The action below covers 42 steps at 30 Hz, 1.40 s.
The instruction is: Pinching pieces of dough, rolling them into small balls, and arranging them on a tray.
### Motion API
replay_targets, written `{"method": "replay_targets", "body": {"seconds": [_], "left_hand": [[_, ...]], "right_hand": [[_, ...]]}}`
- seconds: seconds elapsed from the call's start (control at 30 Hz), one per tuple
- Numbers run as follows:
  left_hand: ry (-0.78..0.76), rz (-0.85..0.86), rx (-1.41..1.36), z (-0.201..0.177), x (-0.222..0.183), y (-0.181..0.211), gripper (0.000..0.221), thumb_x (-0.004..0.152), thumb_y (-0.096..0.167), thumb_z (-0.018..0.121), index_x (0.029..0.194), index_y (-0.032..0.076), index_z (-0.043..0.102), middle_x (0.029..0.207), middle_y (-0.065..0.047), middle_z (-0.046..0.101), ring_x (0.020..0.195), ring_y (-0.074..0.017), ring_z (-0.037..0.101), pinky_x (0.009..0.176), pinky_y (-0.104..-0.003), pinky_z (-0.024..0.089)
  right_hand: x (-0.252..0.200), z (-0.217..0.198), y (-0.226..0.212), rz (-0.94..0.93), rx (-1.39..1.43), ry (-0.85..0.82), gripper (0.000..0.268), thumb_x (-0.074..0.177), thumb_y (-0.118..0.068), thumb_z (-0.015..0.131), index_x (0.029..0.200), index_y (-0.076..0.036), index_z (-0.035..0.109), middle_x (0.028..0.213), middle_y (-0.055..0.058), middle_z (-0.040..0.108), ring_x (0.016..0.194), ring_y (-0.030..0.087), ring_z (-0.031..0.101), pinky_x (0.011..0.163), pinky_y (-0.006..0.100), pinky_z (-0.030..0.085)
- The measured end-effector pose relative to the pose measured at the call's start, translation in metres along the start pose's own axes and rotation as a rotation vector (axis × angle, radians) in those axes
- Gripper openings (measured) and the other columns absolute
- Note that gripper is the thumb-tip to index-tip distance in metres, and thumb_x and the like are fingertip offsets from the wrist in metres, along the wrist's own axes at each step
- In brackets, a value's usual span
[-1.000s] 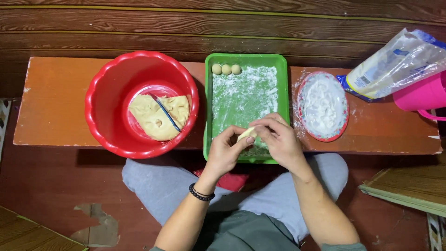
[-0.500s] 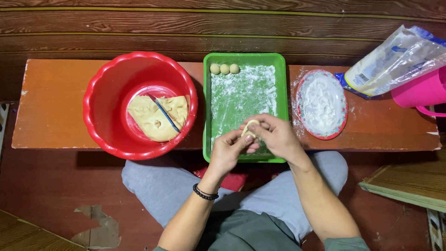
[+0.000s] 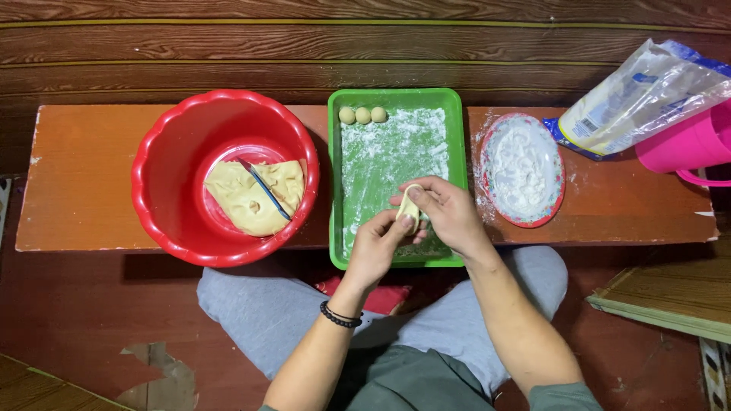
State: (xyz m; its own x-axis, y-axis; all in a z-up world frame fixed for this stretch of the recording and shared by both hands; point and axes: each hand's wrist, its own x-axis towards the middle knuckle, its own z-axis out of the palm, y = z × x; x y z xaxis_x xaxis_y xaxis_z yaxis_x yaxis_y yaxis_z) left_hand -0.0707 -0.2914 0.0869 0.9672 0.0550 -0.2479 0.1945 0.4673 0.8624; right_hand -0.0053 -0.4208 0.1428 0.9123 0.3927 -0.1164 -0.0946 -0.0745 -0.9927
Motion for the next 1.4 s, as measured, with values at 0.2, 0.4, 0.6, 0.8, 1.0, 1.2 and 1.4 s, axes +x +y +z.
{"method": "replay_targets", "body": {"seconds": [0.2, 0.4, 0.6, 0.8, 1.0, 1.2, 1.4], "left_hand": [[-0.010, -0.081, -0.129, -0.023, 0.010, -0.023, 0.033, 0.095, 0.006, 0.071, 0.120, -0.013, 0.061, 0.094, -0.024, 0.074, 0.082, -0.0254, 0.075, 0.078, -0.039, 0.067], [0.008, -0.153, -0.129, -0.017, 0.000, 0.000, 0.034, 0.096, 0.009, 0.070, 0.123, -0.010, 0.064, 0.104, -0.024, 0.075, 0.092, -0.0286, 0.075, 0.085, -0.042, 0.065], [0.055, -0.162, -0.139, -0.022, 0.003, -0.011, 0.035, 0.094, 0.006, 0.072, 0.123, -0.012, 0.063, 0.106, -0.028, 0.074, 0.093, -0.0319, 0.075, 0.085, -0.043, 0.065], [0.136, -0.081, -0.099, -0.016, 0.002, -0.005, 0.039, 0.104, 0.019, 0.057, 0.136, -0.004, 0.061, 0.114, -0.019, 0.072, 0.100, -0.0258, 0.069, 0.089, -0.046, 0.061], [0.085, -0.091, -0.200, -0.011, 0.000, -0.015, 0.046, 0.107, 0.027, 0.050, 0.147, 0.004, 0.054, 0.115, -0.011, 0.066, 0.099, -0.0178, 0.063, 0.093, -0.039, 0.059], [0.060, 0.052, -0.241, -0.016, 0.008, -0.031, 0.050, 0.101, 0.010, 0.064, 0.145, -0.005, 0.050, 0.118, -0.024, 0.071, 0.103, -0.0251, 0.070, 0.089, -0.043, 0.061], [-0.084, -0.010, -0.119, -0.019, 0.008, -0.008, 0.050, 0.099, 0.008, 0.065, 0.143, -0.002, 0.042, 0.103, -0.019, 0.073, 0.092, -0.0202, 0.072, 0.079, -0.035, 0.065]], "right_hand": [[0.005, -0.006, 0.012, 0.021, 0.014, -0.056, 0.031, 0.097, -0.007, 0.067, 0.127, 0.000, 0.066, 0.105, 0.018, 0.076, 0.082, 0.012, 0.064, 0.074, 0.027, 0.057], [0.012, -0.005, 0.013, 0.050, 0.036, -0.057, 0.028, 0.100, -0.005, 0.061, 0.127, 0.004, 0.063, 0.106, 0.026, 0.075, 0.083, 0.023, 0.073, 0.079, 0.035, 0.061], [0.013, -0.007, 0.035, -0.108, -0.112, 0.100, 0.023, 0.098, -0.003, 0.067, 0.121, -0.001, 0.070, 0.111, 0.019, 0.076, 0.097, 0.021, 0.073, 0.090, 0.037, 0.060], [-0.008, 0.016, 0.027, -0.655, -0.607, 0.169, 0.030, 0.091, -0.002, 0.074, 0.120, -0.006, 0.075, 0.127, 0.013, 0.073, 0.123, 0.032, 0.067, 0.099, 0.042, 0.057], [-0.014, 0.018, 0.030, -0.741, -0.723, 0.186, 0.029, 0.096, -0.009, 0.070, 0.125, -0.006, 0.073, 0.136, 0.014, 0.069, 0.132, 0.038, 0.059, 0.105, 0.044, 0.052], [-0.025, 0.016, 0.011, -0.571, -0.470, -0.011, 0.040, 0.096, -0.001, 0.055, 0.135, 0.001, 0.065, 0.145, 0.019, 0.059, 0.137, 0.044, 0.049, 0.111, 0.053, 0.043], [-0.006, -0.010, 0.036, -0.183, -0.172, -0.042, 0.031, 0.098, -0.007, 0.062, 0.127, 0.003, 0.067, 0.136, 0.022, 0.060, 0.104, 0.037, 0.071, 0.063, 0.043, 0.068]]}}
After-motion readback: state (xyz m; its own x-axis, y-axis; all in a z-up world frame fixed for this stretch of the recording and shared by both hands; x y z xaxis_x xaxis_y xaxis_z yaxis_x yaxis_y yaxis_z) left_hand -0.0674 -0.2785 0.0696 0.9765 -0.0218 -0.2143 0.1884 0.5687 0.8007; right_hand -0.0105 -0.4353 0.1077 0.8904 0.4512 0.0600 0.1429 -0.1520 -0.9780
